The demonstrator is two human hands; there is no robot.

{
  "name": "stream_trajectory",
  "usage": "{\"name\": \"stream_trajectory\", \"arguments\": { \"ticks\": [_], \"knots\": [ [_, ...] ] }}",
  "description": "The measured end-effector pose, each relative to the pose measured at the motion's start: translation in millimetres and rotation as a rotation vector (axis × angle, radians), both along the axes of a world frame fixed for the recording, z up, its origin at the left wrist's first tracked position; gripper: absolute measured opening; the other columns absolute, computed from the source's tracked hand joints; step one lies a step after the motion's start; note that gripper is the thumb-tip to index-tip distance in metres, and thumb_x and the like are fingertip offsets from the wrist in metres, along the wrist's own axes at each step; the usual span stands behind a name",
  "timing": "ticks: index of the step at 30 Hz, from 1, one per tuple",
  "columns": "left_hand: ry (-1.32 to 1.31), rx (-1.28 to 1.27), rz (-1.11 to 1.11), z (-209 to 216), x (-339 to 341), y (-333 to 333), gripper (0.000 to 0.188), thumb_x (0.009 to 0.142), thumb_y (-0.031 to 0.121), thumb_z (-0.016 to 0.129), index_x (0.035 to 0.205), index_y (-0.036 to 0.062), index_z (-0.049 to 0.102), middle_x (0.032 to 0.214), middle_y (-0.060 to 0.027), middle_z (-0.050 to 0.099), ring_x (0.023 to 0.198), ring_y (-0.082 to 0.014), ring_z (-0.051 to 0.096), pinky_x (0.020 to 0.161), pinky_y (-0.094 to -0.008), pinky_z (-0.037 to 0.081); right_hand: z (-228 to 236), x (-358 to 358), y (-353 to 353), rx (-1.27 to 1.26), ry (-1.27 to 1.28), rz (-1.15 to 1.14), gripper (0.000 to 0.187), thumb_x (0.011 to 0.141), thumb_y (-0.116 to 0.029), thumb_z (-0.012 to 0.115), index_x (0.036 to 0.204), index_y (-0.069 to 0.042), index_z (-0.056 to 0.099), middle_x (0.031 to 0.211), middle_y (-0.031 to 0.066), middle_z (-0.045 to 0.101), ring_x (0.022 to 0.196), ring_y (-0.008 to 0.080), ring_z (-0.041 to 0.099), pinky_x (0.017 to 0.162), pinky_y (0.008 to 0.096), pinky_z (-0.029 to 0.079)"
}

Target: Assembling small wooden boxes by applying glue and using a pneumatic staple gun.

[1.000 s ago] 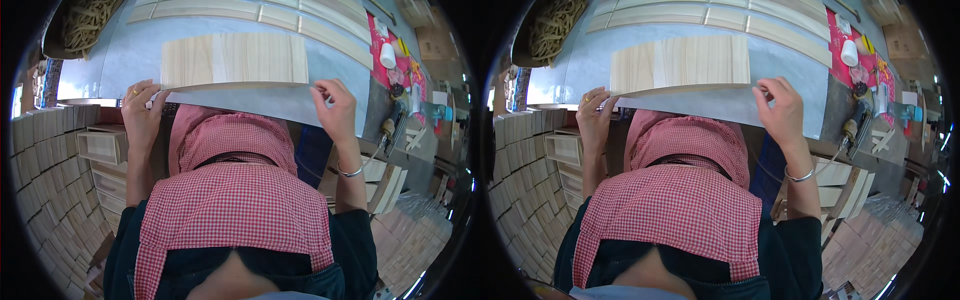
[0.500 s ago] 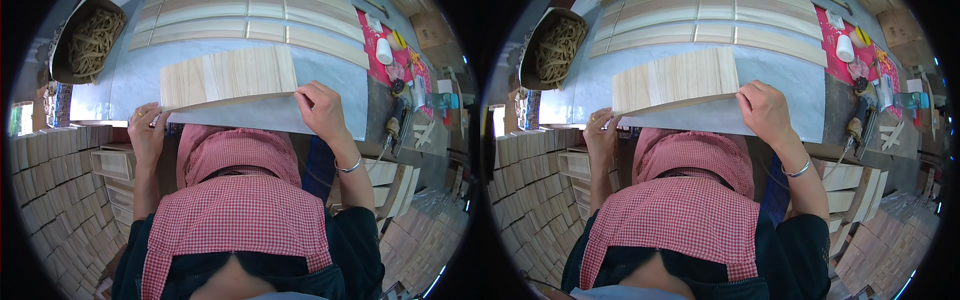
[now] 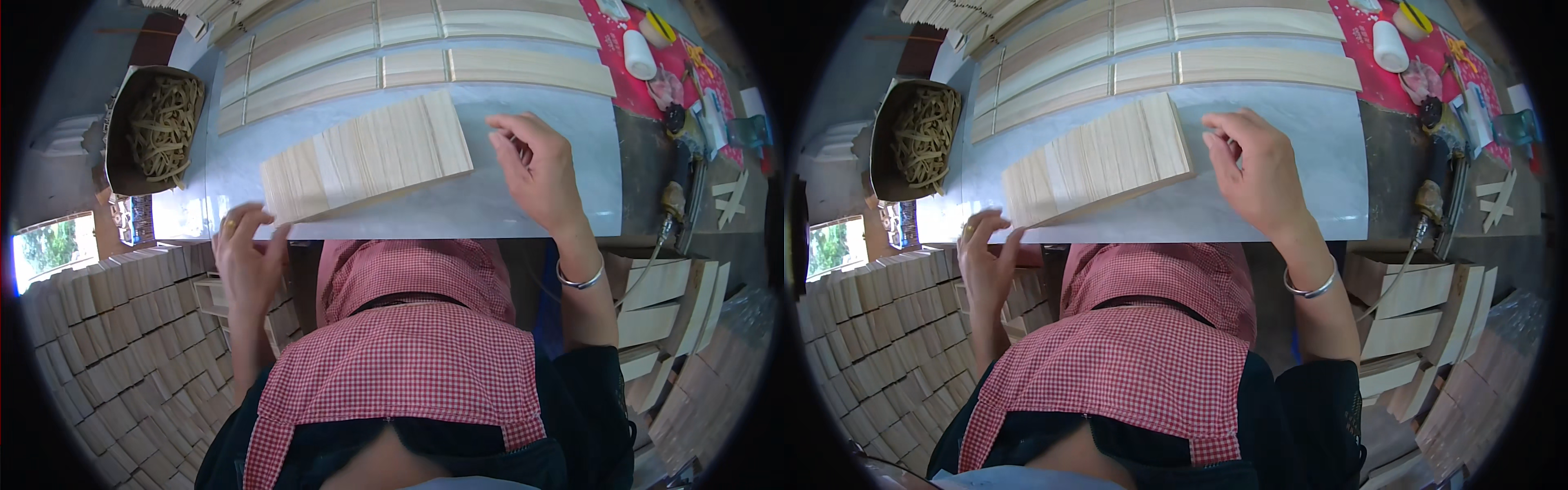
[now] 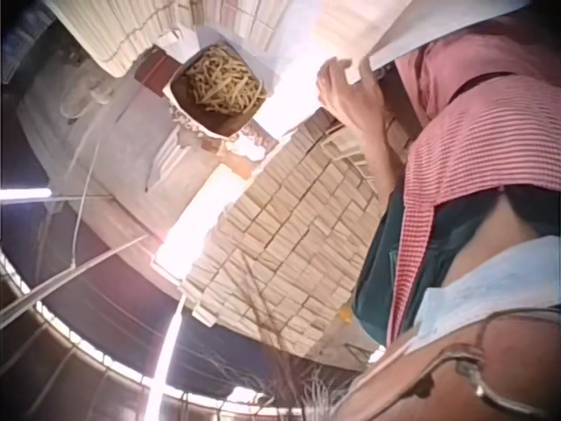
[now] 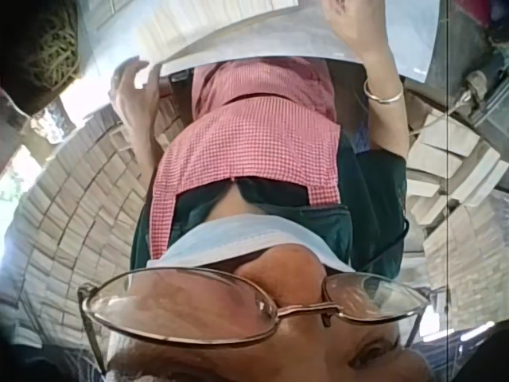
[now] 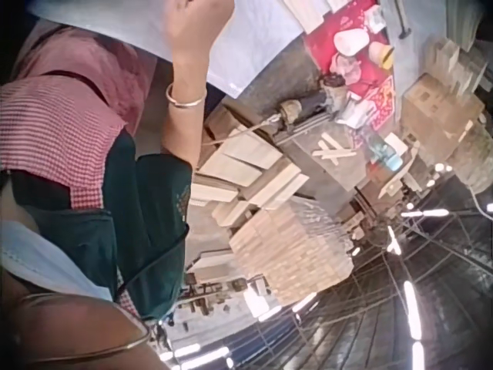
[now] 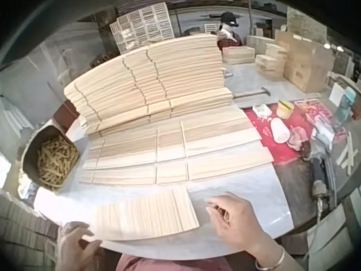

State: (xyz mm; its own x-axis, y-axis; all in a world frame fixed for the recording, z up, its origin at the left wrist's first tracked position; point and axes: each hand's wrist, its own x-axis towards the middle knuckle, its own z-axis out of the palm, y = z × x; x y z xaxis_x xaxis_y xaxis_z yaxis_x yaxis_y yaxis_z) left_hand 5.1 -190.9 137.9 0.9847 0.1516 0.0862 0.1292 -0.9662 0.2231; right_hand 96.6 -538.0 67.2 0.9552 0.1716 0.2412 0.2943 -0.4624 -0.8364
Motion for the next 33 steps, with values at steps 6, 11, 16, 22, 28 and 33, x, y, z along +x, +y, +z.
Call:
{"name": "stream_trajectory", "arguments": {
  "ticks": [6, 11, 16, 22, 28, 33],
  "knots": [
    [-0.085, -0.078, -0.666, -21.1, 73.3, -91.6, 0.047, 0.072, 0.042, 0.087, 0.092, 0.0089, 0.061, 0.151, -0.0185, 0.042, 0.138, -0.0375, 0.042, 0.115, -0.0612, 0.028, -17.0, 21.3, 35.8, 0.126, -0.11, -0.13, 0.02, 0.089, -0.003, 0.07, 0.109, 0.001, 0.07, 0.088, 0.0062, 0.063, 0.068, 0.0161, 0.055, 0.061, 0.027, 0.047],
    [-0.041, -0.109, -0.718, -41.4, 100.9, -114.0, 0.049, 0.068, 0.041, 0.089, 0.087, 0.0083, 0.058, 0.148, -0.0193, 0.045, 0.137, -0.0399, 0.043, 0.115, -0.0625, 0.026, -24.6, 27.1, 48.7, 0.093, -0.099, -0.154, 0.02, 0.086, -0.002, 0.071, 0.106, 0.0, 0.068, 0.091, 0.0069, 0.062, 0.071, 0.018, 0.056, 0.064, 0.0287, 0.049],
    [-0.014, -0.205, -0.707, -51.8, 111.0, -115.4, 0.05, 0.062, 0.036, 0.092, 0.083, 0.0084, 0.056, 0.145, -0.0183, 0.049, 0.131, -0.0389, 0.048, 0.114, -0.058, 0.029, -27.8, 29.3, 53.1, 0.106, -0.143, -0.172, 0.018, 0.083, -0.002, 0.071, 0.1, -0.002, 0.066, 0.088, 0.007, 0.056, 0.072, 0.0211, 0.055, 0.065, 0.0329, 0.047],
    [-0.036, -0.291, -0.701, -56.3, 115.3, -118.2, 0.047, 0.059, 0.03, 0.091, 0.079, 0.0086, 0.053, 0.141, -0.0184, 0.051, 0.125, -0.0367, 0.051, 0.112, -0.0557, 0.031, -25.2, 30.5, 53.2, 0.14, -0.115, -0.152, 0.018, 0.081, 0.001, 0.07, 0.098, -0.001, 0.064, 0.089, 0.0073, 0.056, 0.074, 0.0216, 0.055, 0.066, 0.0332, 0.047],
    [-0.061, -0.321, -0.723, -59.2, 116.6, -119.6, 0.044, 0.059, 0.029, 0.087, 0.079, 0.0085, 0.054, 0.137, -0.0183, 0.053, 0.117, -0.0365, 0.052, 0.108, -0.0538, 0.035, -23.9, 30.2, 55.7, 0.17, -0.067, -0.153, 0.018, 0.081, 0.004, 0.068, 0.098, 0.0, 0.063, 0.09, 0.0075, 0.056, 0.075, 0.0211, 0.055, 0.067, 0.0328, 0.048],
    [-0.062, -0.31, -0.711, -58.3, 117.5, -122.7, 0.042, 0.06, 0.03, 0.086, 0.078, 0.0085, 0.055, 0.135, -0.0179, 0.053, 0.113, -0.035, 0.052, 0.106, -0.0506, 0.036, -25.4, 30.3, 55.0, 0.211, -0.068, -0.147, 0.023, 0.084, 0.004, 0.067, 0.107, 0.0, 0.065, 0.092, 0.0068, 0.059, 0.074, 0.0177, 0.055, 0.066, 0.029, 0.046]
  ]
}}
